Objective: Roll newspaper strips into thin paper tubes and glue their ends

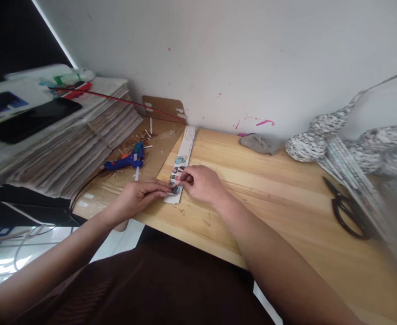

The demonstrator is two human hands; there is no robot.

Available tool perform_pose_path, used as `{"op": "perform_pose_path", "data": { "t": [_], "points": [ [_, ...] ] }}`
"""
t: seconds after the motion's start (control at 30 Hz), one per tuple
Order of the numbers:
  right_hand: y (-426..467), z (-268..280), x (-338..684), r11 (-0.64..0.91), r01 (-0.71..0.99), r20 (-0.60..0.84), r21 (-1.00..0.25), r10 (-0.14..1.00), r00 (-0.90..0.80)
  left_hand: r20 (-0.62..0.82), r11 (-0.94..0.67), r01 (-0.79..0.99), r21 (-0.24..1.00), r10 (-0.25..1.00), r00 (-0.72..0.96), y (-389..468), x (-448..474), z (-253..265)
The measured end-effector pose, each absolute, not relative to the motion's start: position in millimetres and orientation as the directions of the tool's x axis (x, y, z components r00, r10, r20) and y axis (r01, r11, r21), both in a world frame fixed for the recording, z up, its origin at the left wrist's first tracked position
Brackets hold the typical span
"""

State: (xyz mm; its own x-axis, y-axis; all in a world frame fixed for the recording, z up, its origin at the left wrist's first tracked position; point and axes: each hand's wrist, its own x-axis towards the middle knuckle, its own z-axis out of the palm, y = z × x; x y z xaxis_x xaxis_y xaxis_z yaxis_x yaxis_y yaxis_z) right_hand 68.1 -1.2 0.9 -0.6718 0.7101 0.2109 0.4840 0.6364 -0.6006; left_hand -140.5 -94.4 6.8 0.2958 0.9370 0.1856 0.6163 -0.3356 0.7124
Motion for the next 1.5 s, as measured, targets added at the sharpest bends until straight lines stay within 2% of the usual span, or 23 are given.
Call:
{"op": "perform_pose_path", "data": {
  "t": [0.17,0.3,0.37,0.43,0.53,0.63,0.77,1.0,1.1,1.2,1.37,1.43,1.5],
  "points": [
    [-1,0,68,0.628,0.500,0.214,-0.597,0.725,-0.655,0.236,-0.239,0.655,0.716,0.967,0.095,-96,-140,6],
    [-2,1,67,0.608,0.502,0.210,-0.616,0.740,-0.639,0.319,-0.210,0.645,0.735,0.946,-0.055,-94,-141,8],
    [-2,1,67,0.586,0.485,0.201,-0.649,0.747,-0.634,0.346,-0.214,0.613,0.761,0.932,-0.105,-94,-140,9],
    [-2,1,67,0.520,0.438,0.175,-0.733,0.767,-0.618,0.380,-0.250,0.574,0.780,0.917,-0.118,-96,-138,12],
    [2,1,67,0.311,0.267,0.111,-0.912,0.815,-0.569,0.457,-0.376,0.584,0.719,0.889,0.010,-104,-131,16],
    [7,1,67,0.103,0.133,0.013,-0.986,0.835,-0.550,0.514,-0.561,0.581,0.589,0.815,0.266,-115,-123,18],
    [14,3,70,-0.137,0.024,-0.126,-0.990,0.813,-0.569,0.480,-0.681,0.505,0.530,0.732,0.483,-125,-114,17],
    [20,3,77,-0.382,-0.178,-0.232,-0.907,0.806,-0.545,0.339,-0.659,0.415,0.627,0.710,0.617,-129,-106,21],
    [20,2,76,-0.368,-0.158,-0.255,-0.916,0.841,-0.476,0.298,-0.629,0.370,0.684,0.703,0.645,-129,-101,24],
    [20,3,76,-0.289,-0.160,-0.218,-0.944,0.908,-0.359,0.234,-0.570,0.381,0.728,0.729,0.644,-127,-98,23],
    [29,10,81,-0.217,-0.212,-0.168,-0.953,0.959,-0.227,0.203,-0.453,0.344,0.822,0.799,0.567,-118,-99,24],
    [32,13,84,-0.183,-0.230,-0.142,-0.956,0.973,-0.183,0.161,-0.343,0.322,0.882,0.864,0.478,-107,-98,27],
    [32,14,85,-0.117,-0.222,-0.083,-0.968,0.984,-0.155,0.071,-0.164,0.299,0.940,0.952,0.298,-91,-93,29]
  ]
}}
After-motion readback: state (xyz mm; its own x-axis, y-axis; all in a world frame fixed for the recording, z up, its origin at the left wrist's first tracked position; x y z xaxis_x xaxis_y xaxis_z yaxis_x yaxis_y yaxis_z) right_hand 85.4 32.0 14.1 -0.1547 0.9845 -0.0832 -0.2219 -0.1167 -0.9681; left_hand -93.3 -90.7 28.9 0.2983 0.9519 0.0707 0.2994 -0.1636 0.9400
